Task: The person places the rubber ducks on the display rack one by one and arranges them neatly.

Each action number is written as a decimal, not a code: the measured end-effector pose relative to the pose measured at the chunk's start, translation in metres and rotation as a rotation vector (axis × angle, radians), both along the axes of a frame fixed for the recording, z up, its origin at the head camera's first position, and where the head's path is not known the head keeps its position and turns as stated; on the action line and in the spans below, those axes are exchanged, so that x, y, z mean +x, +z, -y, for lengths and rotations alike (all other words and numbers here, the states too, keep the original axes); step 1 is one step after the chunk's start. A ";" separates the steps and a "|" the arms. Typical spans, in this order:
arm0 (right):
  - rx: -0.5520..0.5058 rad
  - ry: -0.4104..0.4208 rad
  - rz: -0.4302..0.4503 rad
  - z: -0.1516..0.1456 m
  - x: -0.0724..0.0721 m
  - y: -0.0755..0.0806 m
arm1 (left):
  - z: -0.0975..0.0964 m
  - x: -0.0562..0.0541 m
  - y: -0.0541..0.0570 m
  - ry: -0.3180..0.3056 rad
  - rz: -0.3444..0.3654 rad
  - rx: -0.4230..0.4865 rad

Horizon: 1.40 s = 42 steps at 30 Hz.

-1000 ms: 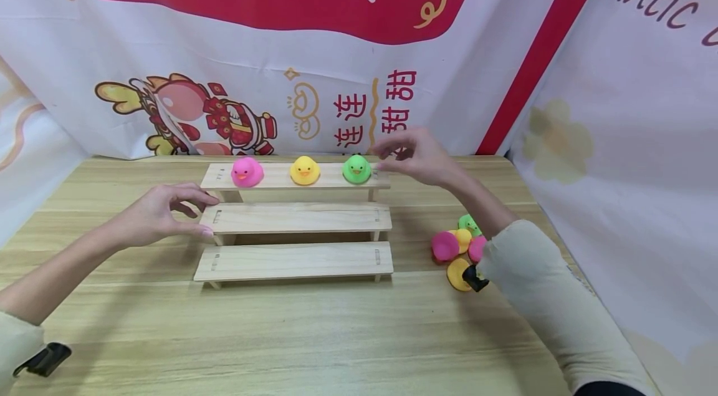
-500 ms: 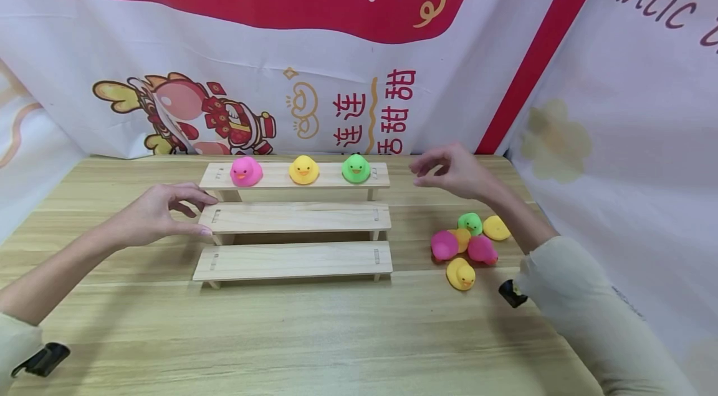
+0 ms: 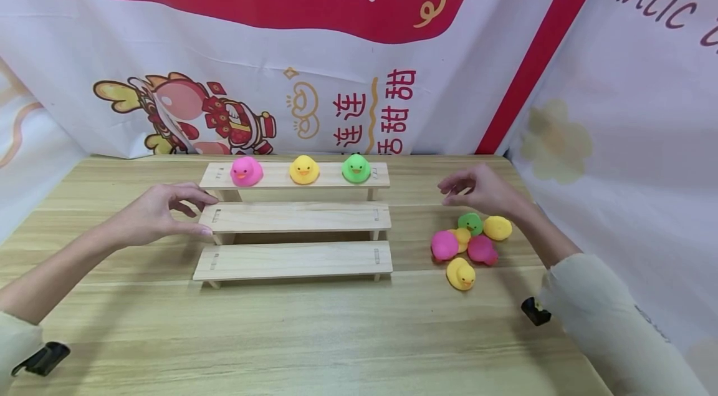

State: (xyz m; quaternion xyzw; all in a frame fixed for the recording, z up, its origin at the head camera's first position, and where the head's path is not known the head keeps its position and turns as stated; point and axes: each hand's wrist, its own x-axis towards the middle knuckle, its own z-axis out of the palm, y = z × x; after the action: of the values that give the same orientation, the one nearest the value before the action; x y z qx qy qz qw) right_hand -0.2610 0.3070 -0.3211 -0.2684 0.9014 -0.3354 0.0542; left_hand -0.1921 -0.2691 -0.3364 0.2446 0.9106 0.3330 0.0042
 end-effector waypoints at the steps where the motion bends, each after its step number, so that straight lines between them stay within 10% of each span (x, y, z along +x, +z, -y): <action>1: 0.000 0.008 -0.001 -0.003 0.000 -0.003 | 0.000 0.000 0.000 0.001 0.001 0.000; 42: 0.238 0.038 0.074 -0.036 -0.002 -0.027 | 0.000 0.001 0.000 0.013 0.013 0.012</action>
State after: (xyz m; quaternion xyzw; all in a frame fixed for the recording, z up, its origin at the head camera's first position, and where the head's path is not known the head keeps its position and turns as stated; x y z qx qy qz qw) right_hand -0.2632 0.3429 -0.3480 -0.2645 0.9270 -0.2348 0.1250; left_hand -0.1913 -0.2688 -0.3365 0.2365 0.9101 0.3401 0.0063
